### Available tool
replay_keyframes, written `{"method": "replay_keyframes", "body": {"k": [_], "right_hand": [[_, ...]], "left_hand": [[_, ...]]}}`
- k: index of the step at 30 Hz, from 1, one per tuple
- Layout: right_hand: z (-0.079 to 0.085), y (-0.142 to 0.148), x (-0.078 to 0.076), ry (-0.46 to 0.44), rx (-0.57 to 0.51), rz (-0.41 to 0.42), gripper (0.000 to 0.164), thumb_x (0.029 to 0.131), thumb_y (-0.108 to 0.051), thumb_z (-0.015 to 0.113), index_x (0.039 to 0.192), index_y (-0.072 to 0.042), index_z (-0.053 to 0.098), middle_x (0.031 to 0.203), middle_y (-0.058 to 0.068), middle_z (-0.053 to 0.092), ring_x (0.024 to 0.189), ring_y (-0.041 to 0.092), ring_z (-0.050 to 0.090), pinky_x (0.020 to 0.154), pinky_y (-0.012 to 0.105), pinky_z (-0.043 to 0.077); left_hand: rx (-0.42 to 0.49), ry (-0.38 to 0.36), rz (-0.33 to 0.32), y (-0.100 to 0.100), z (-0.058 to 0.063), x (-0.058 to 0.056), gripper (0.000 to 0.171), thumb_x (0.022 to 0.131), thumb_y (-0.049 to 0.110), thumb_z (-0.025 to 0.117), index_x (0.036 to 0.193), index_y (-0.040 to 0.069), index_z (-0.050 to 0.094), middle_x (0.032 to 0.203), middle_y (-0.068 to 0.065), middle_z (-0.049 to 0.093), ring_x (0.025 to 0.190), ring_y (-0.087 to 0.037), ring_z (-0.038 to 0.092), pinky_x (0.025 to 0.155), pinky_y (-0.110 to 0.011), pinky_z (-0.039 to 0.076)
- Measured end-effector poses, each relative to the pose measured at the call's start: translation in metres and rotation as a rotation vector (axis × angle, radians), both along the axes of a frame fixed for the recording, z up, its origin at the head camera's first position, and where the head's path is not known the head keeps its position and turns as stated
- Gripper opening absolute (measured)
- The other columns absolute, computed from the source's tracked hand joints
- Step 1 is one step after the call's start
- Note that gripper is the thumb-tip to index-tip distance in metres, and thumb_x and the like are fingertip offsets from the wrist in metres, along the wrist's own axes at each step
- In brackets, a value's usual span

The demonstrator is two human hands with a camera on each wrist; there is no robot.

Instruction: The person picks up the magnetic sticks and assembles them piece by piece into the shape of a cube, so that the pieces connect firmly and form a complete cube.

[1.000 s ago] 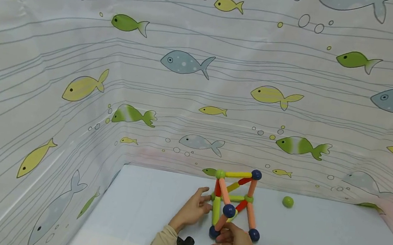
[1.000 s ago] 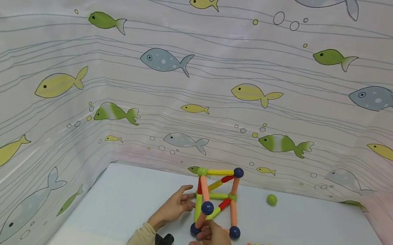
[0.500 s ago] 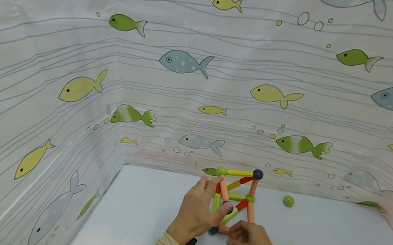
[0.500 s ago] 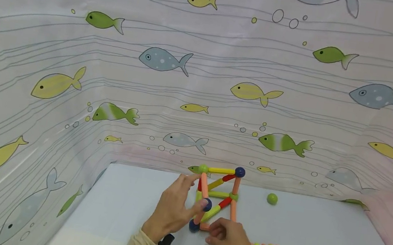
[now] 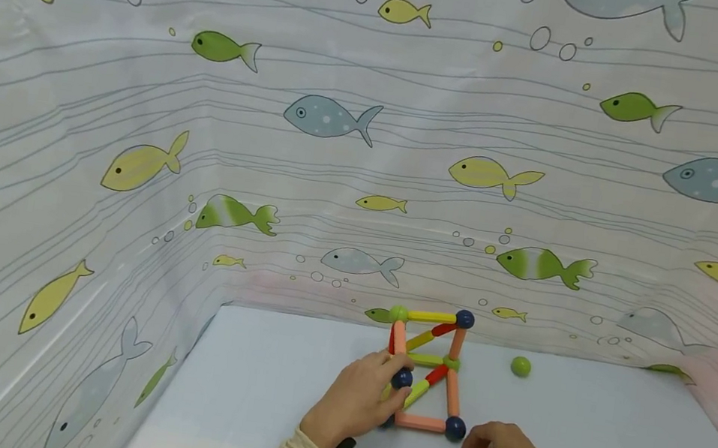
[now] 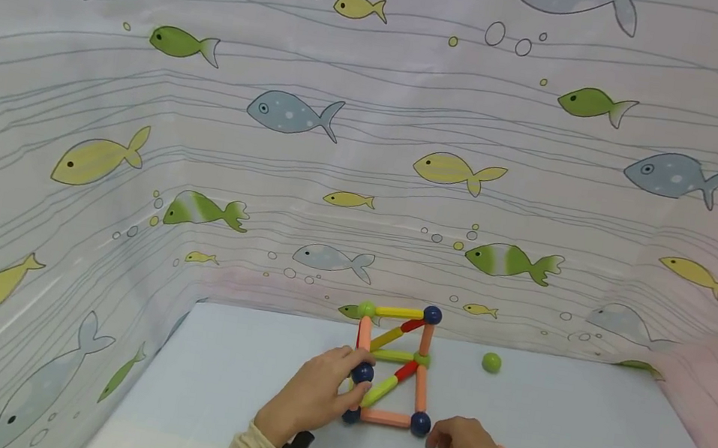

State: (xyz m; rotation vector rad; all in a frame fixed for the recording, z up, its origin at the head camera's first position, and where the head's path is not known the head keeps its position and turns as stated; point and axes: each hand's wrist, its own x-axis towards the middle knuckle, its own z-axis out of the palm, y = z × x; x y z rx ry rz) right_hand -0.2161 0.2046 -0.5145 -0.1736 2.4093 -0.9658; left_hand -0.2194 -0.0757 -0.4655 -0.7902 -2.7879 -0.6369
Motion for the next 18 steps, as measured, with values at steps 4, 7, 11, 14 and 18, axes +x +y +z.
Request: {"method": "replay_keyframes", "body": {"k": [4, 7, 11, 14, 18], "right_hand": [[-0.003, 0.004, -0.002, 0.015, -0.052, 0.047, 0.026, 0.077, -0.002, 0.092, 0.096, -0.010, 0.076, 0.087, 0.004, 0.063, 0.080, 0.020, 0.056, 0.068, 0.031, 0.048], [-0.006, 0.006, -0.003, 0.019, -0.069, 0.068, 0.018, 0.081, -0.007, 0.091, 0.092, -0.009, 0.076, 0.084, 0.003, 0.064, 0.079, 0.020, 0.056, 0.067, 0.030, 0.046], [-0.011, 0.008, -0.004, 0.029, -0.063, 0.085, 0.015, 0.085, -0.015, 0.090, 0.090, -0.011, 0.076, 0.083, 0.002, 0.065, 0.079, 0.019, 0.057, 0.068, 0.030, 0.047], [-0.012, 0.008, -0.004, 0.037, -0.065, 0.097, 0.017, 0.085, -0.018, 0.090, 0.088, -0.011, 0.075, 0.082, 0.001, 0.064, 0.078, 0.019, 0.057, 0.067, 0.029, 0.045], [-0.013, 0.006, -0.004, 0.050, -0.045, 0.103, 0.020, 0.084, -0.022, 0.091, 0.086, -0.012, 0.073, 0.080, 0.001, 0.064, 0.077, 0.019, 0.056, 0.066, 0.029, 0.043]], "left_hand": [[0.047, -0.041, -0.029, -0.009, 0.002, -0.002, 0.026, 0.102, 0.026, 0.070, 0.127, 0.020, 0.066, 0.113, 0.004, 0.073, 0.102, -0.006, 0.067, 0.088, -0.028, 0.059], [0.062, -0.029, -0.049, -0.011, 0.001, -0.003, 0.025, 0.102, 0.023, 0.070, 0.125, 0.018, 0.066, 0.111, 0.004, 0.073, 0.100, -0.006, 0.066, 0.088, -0.029, 0.058], [0.063, -0.029, -0.053, -0.010, 0.000, -0.003, 0.024, 0.101, 0.021, 0.069, 0.124, 0.018, 0.065, 0.109, 0.005, 0.072, 0.097, -0.004, 0.065, 0.087, -0.027, 0.058], [0.066, -0.041, -0.050, -0.010, 0.000, -0.003, 0.024, 0.100, 0.021, 0.069, 0.124, 0.019, 0.064, 0.110, 0.005, 0.073, 0.097, -0.003, 0.065, 0.088, -0.027, 0.058], [0.064, -0.058, -0.046, -0.010, 0.000, -0.004, 0.024, 0.101, 0.021, 0.068, 0.125, 0.020, 0.064, 0.113, 0.004, 0.075, 0.098, -0.003, 0.067, 0.089, -0.029, 0.059]]}}
